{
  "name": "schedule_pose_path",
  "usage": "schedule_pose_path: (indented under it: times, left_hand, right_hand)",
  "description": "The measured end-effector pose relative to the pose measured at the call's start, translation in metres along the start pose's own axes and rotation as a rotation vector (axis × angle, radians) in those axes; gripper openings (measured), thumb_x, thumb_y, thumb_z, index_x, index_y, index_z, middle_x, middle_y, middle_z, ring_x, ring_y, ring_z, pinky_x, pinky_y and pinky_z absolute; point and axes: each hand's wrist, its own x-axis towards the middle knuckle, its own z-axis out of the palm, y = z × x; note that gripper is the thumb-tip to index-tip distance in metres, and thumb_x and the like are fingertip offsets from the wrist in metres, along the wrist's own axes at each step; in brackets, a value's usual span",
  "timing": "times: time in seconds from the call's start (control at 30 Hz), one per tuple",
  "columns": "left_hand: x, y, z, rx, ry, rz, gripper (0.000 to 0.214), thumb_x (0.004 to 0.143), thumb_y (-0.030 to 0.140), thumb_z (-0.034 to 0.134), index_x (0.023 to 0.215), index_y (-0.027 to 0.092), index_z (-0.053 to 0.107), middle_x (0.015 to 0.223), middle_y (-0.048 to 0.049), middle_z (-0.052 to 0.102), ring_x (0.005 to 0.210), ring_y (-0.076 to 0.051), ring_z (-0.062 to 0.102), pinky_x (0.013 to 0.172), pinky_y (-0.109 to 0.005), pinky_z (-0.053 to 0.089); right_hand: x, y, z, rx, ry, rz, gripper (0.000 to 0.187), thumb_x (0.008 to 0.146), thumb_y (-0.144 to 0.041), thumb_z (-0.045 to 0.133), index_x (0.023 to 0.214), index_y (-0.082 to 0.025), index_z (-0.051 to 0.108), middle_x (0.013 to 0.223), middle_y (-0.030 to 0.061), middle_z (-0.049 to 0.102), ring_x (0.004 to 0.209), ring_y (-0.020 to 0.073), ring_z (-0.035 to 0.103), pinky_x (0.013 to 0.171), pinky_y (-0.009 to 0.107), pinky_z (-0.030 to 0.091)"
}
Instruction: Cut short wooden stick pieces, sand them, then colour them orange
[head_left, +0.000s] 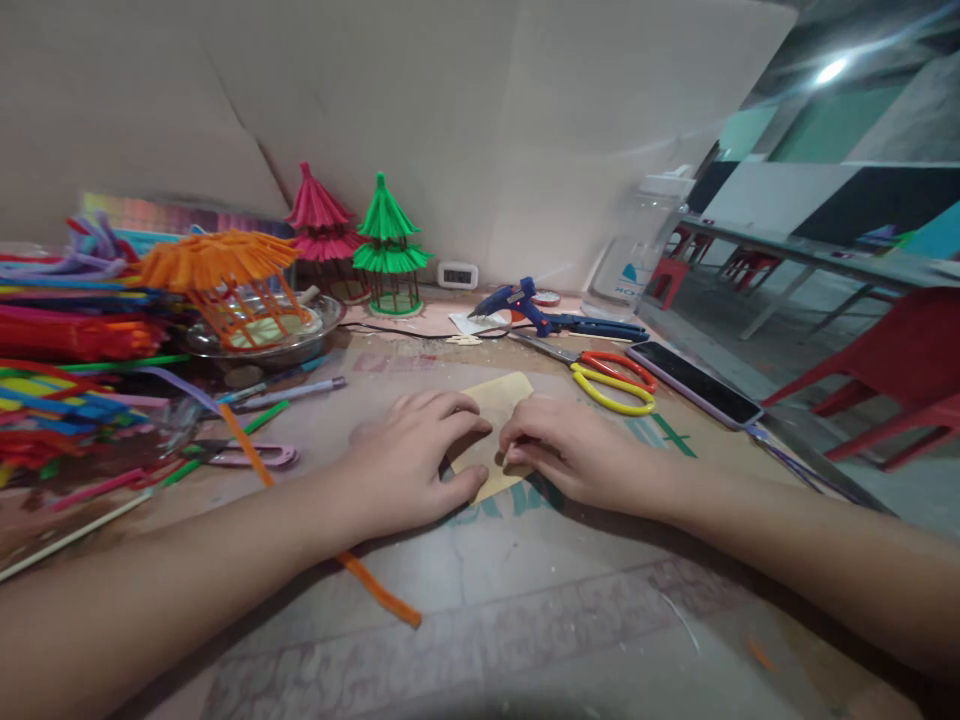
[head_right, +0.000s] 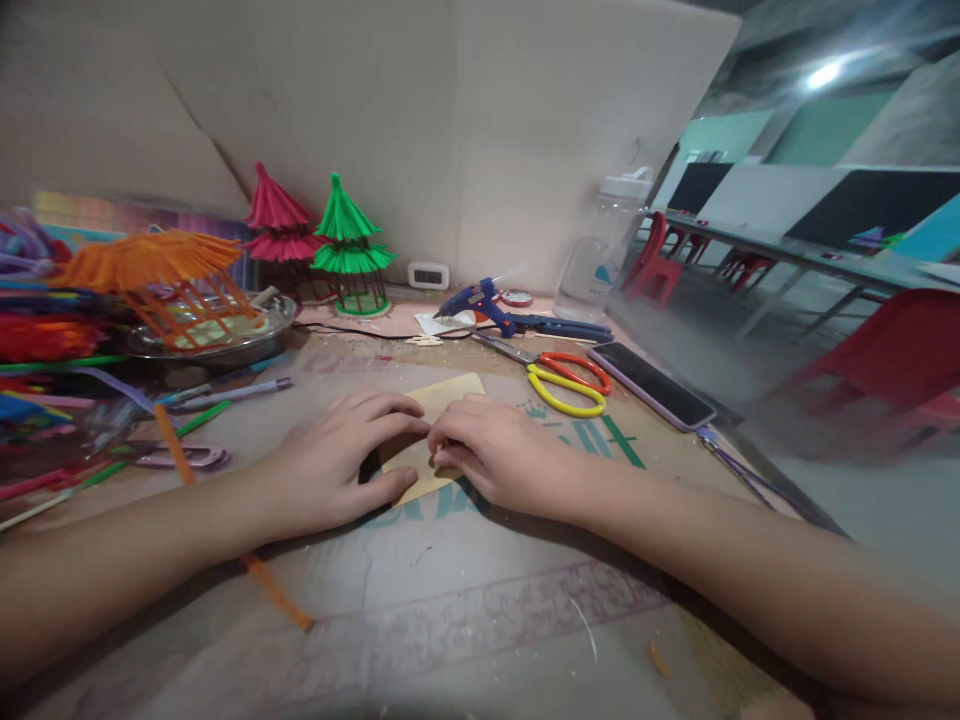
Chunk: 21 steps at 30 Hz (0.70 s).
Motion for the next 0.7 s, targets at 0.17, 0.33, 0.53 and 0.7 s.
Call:
schedule_pose_path:
  times: [0.17, 0.33, 0.53, 0.7]
  left_hand:
    - [0.0007, 0.0002, 0.0013, -0.030, 0.013, -0.020, 0.039, 0.087, 0.039, 0.059, 0.120, 0.020, 0.068, 0.128, -0.0121, 0.063, 0.122, -0.035, 0.056, 0.103, -0.053, 0.046]
    - [0.0027, 0.0015, 0.0008, -0.006, -0.005, -0.011, 0.033, 0.089, 0.040, 0.056, 0.112, 0.021, 0.069, 0.126, -0.0114, 0.064, 0.121, -0.034, 0.056, 0.103, -0.052, 0.045]
    - [0.0016, 0.0005, 0.0007, -0.016, -0.018, -0.010, 0.039, 0.088, 0.040, 0.058, 0.122, 0.022, 0.067, 0.129, -0.0108, 0.063, 0.123, -0.034, 0.055, 0.105, -0.053, 0.043]
    - [0.0009, -0.0004, 0.0017, 0.001, -0.006, -0.005, 0.034, 0.090, 0.041, 0.055, 0.114, 0.022, 0.068, 0.127, -0.0105, 0.063, 0.119, -0.033, 0.056, 0.102, -0.052, 0.044]
  right_hand:
    - [-0.0025, -0.0022, -0.0004, -0.132, -0.016, -0.117, 0.023, 0.095, -0.007, 0.046, 0.082, -0.017, 0.063, 0.081, 0.0063, 0.066, 0.079, 0.0191, 0.056, 0.072, 0.031, 0.043]
    - [0.0031, 0.0024, 0.0062, -0.021, 0.002, -0.151, 0.022, 0.096, -0.010, 0.050, 0.084, -0.017, 0.066, 0.083, 0.0061, 0.069, 0.081, 0.0185, 0.060, 0.074, 0.030, 0.046]
    - [0.0005, 0.0019, 0.0016, 0.009, -0.025, 0.023, 0.019, 0.093, -0.009, 0.053, 0.084, -0.017, 0.067, 0.082, 0.0055, 0.070, 0.078, 0.0177, 0.062, 0.072, 0.029, 0.046]
    - [0.0012, -0.0019, 0.0009, 0.079, -0.023, 0.022, 0.015, 0.094, -0.011, 0.056, 0.085, -0.018, 0.066, 0.085, 0.0046, 0.069, 0.082, 0.0171, 0.061, 0.076, 0.029, 0.046]
